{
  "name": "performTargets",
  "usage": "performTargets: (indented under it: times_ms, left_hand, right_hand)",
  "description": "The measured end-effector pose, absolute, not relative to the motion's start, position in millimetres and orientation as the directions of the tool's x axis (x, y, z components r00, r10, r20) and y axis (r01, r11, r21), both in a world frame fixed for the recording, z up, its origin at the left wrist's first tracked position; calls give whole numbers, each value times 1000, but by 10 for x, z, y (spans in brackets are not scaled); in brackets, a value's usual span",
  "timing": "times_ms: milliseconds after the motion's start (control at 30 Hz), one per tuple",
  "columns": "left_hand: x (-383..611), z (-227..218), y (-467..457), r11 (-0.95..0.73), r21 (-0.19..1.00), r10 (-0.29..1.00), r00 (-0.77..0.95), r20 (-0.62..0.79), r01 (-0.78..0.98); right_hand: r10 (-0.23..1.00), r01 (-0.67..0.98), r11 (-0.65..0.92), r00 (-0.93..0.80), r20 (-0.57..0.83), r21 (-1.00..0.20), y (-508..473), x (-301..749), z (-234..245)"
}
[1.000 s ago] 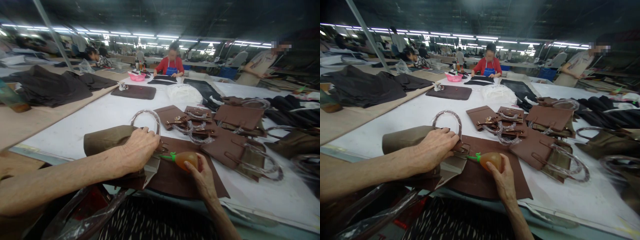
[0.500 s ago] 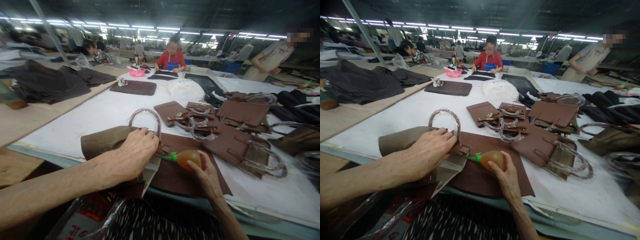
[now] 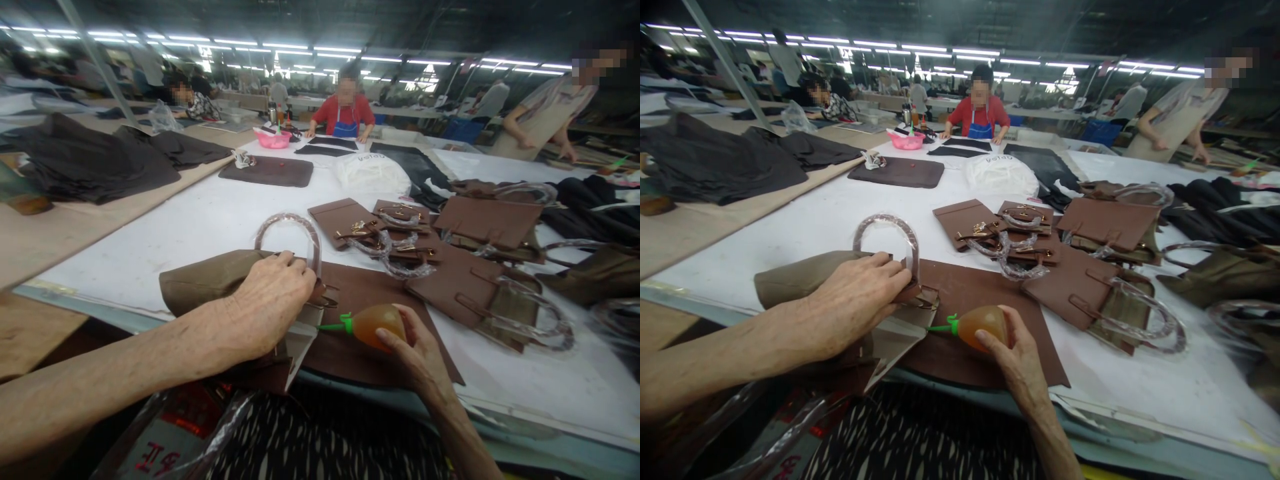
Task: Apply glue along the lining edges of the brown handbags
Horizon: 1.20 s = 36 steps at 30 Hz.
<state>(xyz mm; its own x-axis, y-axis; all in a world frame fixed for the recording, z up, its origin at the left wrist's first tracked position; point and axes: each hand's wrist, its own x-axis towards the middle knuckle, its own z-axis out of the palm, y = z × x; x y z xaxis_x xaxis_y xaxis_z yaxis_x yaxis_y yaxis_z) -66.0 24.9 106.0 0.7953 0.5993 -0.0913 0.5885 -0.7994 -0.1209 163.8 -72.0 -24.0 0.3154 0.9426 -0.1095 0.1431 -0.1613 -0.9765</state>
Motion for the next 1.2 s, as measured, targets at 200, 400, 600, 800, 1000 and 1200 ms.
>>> performTargets:
  times_ms: [200, 400, 600, 800, 1000, 1200]
  left_hand:
    - [-687, 1024, 230, -802, -120, 596, 798, -88, 586]
    - [-701, 981, 221, -787, -117, 616, 783, -86, 606]
    - [-696, 996, 99, -783, -108, 622, 769, -147, 612]
    - [-694, 1004, 9, -783, -125, 622, 765, -168, 609]
    - [-674, 977, -26, -780, -130, 626, 764, -158, 613]
    - [-690, 930, -57, -755, -144, 655, 748, -110, 640]
  right_hand:
    - [931, 148, -162, 351, -101, -976, -674, 1652, -314]
    - [922, 137, -164, 373, -103, -977, -659, 1620, -339]
    - [926, 131, -199, 349, -143, -971, -727, 1624, -243]
    - [928, 110, -200, 340, -152, -974, -726, 1576, -218]
    - [940, 75, -218, 283, -189, -973, -793, 1585, -194]
    - [926, 9, -229, 310, -215, -973, -833, 1580, -84]
